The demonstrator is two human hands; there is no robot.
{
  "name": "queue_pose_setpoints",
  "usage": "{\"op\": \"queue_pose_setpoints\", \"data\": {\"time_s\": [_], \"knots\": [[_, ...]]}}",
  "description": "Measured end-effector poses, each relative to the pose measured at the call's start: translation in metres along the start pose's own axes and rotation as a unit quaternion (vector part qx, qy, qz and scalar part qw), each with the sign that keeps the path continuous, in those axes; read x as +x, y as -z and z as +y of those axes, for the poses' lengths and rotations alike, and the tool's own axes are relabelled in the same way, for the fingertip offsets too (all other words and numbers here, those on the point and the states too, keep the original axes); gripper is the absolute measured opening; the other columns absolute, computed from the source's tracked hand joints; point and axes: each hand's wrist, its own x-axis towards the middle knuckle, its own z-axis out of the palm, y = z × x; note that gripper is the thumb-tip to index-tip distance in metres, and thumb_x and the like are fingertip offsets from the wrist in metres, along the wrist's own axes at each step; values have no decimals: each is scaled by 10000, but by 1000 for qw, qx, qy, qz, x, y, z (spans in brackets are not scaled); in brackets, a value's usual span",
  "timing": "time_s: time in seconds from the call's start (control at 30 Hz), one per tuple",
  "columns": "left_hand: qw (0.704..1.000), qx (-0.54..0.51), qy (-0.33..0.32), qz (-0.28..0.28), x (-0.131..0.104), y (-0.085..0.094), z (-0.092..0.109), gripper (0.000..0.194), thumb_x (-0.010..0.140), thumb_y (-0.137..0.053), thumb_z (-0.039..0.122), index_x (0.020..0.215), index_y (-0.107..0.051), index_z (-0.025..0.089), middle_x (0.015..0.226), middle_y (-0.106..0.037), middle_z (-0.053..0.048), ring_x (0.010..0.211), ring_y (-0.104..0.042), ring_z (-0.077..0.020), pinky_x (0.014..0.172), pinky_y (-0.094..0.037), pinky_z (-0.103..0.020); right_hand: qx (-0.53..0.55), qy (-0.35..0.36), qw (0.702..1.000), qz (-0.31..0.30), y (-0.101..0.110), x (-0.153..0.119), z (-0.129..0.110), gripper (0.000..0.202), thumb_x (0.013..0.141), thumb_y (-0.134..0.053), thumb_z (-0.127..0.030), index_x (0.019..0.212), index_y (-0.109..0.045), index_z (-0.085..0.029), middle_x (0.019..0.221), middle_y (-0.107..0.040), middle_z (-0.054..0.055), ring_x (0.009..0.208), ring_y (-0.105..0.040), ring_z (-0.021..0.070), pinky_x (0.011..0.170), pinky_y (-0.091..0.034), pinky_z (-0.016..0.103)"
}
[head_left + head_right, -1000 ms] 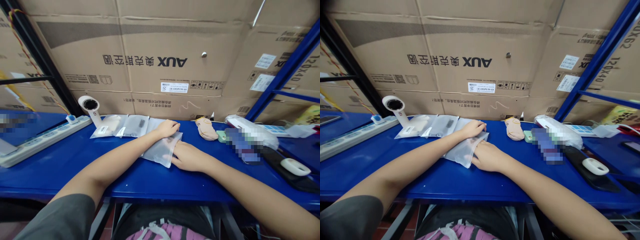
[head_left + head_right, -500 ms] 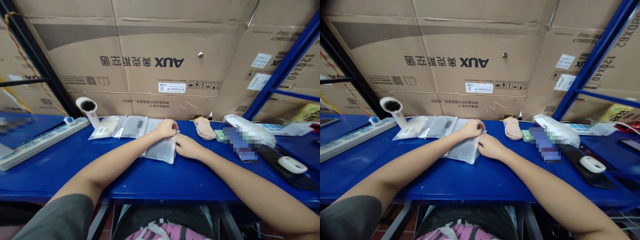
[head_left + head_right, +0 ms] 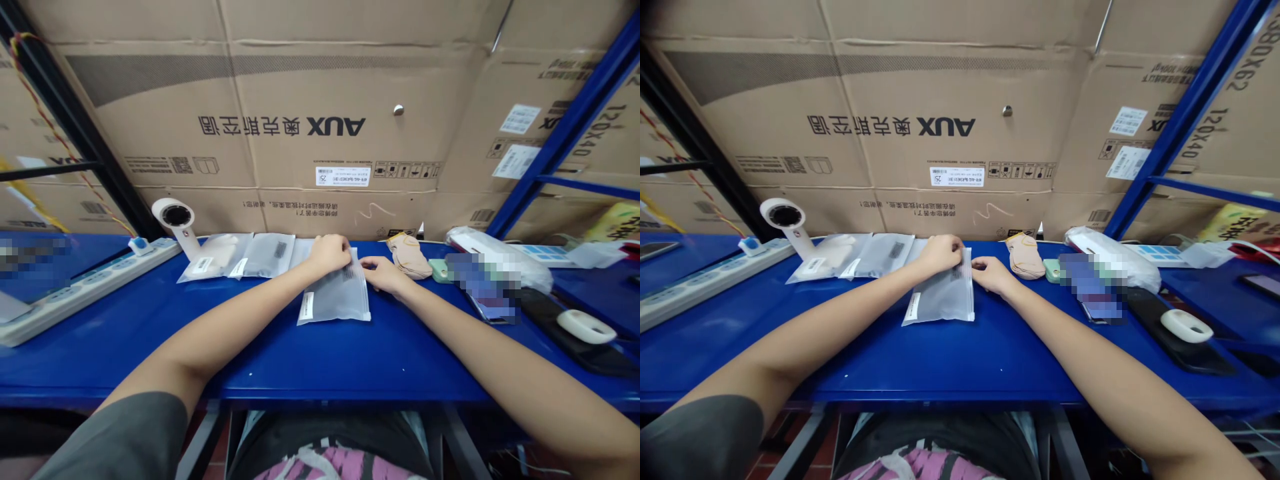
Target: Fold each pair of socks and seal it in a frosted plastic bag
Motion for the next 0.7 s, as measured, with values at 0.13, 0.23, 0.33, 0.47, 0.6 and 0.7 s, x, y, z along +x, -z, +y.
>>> {"op": "queue_pose_setpoints", "data": {"time_s": [0.13, 0.23, 0.33, 0.47, 0.6, 0.7], "knots": [[990, -124, -2, 60, 1, 16, 8, 228, 832, -571, 180, 961, -753, 225, 955, -766, -31, 921, -674, -222, 911, -476, -360, 81, 54, 994, -46, -4, -1, -3, 440, 614, -854, -451, 918, -728, -158, 775, -732, 37, 646, -636, 164, 617, -537, 286], [980, -172, 11, 96, -2, 24, 7, 197, 859, -596, 231, 999, -735, 237, 1025, -749, -25, 958, -662, -217, 953, -468, -380, 128, 89, 987, -33, -5, 2, -1, 464, 611, -849, -437, 958, -727, -154, 907, -755, 66, 809, -690, 226, 792, -552, 376], [950, -244, 66, 185, -12, 25, -3, 348, 863, -636, 309, 1201, -632, 229, 1269, -655, -69, 1156, -597, -235, 996, -462, -373, 155, 108, 982, 10, -4, 5, 2, 478, 641, -828, -419, 1032, -716, -168, 1002, -751, 86, 950, -688, 259, 869, -539, 411], [876, -419, 213, 112, -42, 17, -11, 612, 858, -645, 520, 1347, -477, 193, 1309, -610, -147, 1171, -610, -264, 912, -541, -363, 195, 114, 974, 24, -2, 5, 6, 521, 676, -804, -408, 1145, -678, -217, 1135, -721, 87, 1021, -671, 256, 893, -536, 408], [768, -600, 214, -57, -68, 5, -8, 602, 772, -766, 481, 1247, -573, 166, 1244, -664, -167, 1096, -666, -269, 921, -572, -402, 219, 102, 970, 17, -5, 2, 6, 578, 656, -818, -427, 1178, -664, -232, 1139, -719, 85, 1002, -671, 266, 854, -548, 396], [785, -596, 156, -58, -73, -2, -5, 542, 708, -836, 379, 1166, -635, 171, 1243, -677, -144, 1117, -659, -267, 998, -534, -429, 190, 98, 976, 36, -5, 2, 3, 547, 629, -826, -474, 1084, -710, -192, 1033, -742, 91, 943, -677, 277, 819, -547, 395]]}}
